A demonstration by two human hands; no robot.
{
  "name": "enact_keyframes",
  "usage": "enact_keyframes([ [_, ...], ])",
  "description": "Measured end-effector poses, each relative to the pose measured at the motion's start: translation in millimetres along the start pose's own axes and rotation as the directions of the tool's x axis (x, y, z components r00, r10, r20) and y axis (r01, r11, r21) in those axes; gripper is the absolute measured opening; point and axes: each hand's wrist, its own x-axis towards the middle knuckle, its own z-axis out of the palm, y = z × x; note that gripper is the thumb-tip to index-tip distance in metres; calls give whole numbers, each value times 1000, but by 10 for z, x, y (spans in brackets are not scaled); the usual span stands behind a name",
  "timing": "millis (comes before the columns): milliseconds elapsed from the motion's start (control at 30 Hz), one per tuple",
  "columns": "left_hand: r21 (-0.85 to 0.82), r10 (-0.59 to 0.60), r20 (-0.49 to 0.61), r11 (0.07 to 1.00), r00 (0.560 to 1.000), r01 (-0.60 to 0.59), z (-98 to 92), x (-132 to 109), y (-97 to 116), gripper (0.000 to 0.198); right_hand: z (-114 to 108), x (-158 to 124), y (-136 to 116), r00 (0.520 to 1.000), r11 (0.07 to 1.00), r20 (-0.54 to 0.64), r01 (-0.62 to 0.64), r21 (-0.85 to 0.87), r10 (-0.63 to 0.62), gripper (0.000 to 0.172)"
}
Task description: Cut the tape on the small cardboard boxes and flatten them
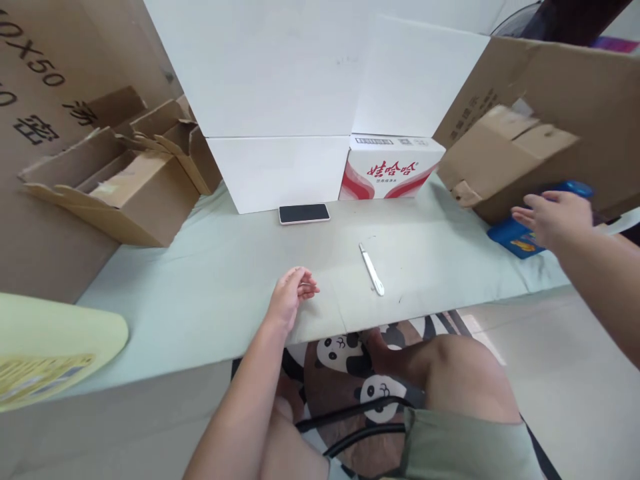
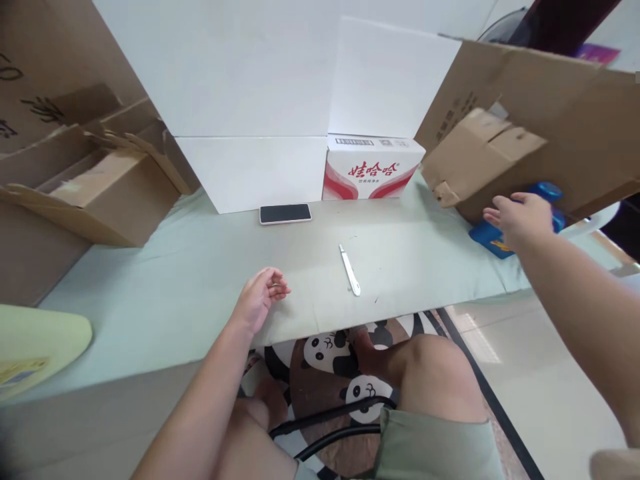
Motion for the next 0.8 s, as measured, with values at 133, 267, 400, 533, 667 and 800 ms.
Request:
enact_keyframes([
  [133, -36, 20, -16, 999, 1000, -20, -36, 8, 59, 27, 625, -69, -127, 975, 973, -19, -220, 72, 222, 28],
  [267, -86, 62, -69, 994, 996, -68, -103, -31, 132, 17, 1695, -445, -511, 948, 960, 206, -265, 94, 241, 20],
  [400, -111, 124, -126, 984, 984, -138, -241, -20, 177, 12, 2889, -723, -1290, 850, 995, 524, -91, 39, 57, 19],
  [533, -112, 177, -215, 973, 960, -204, -499, 39, 227, 8, 3931, -942, -2334, 683, 955, 677, 274, 112, -275, 24],
  [667, -125, 151, -268, 974, 951, -190, -777, 61, 298, 9, 4766, -1183, -3278, 496, 780, 621, 520, 347, -607, 24],
  [800, -84, 111, -315, 986, 943, -144, -957, 92, 348, 11, 5308, -1358, -3849, 363, 683, 606, 570, 457, -708, 23],
])
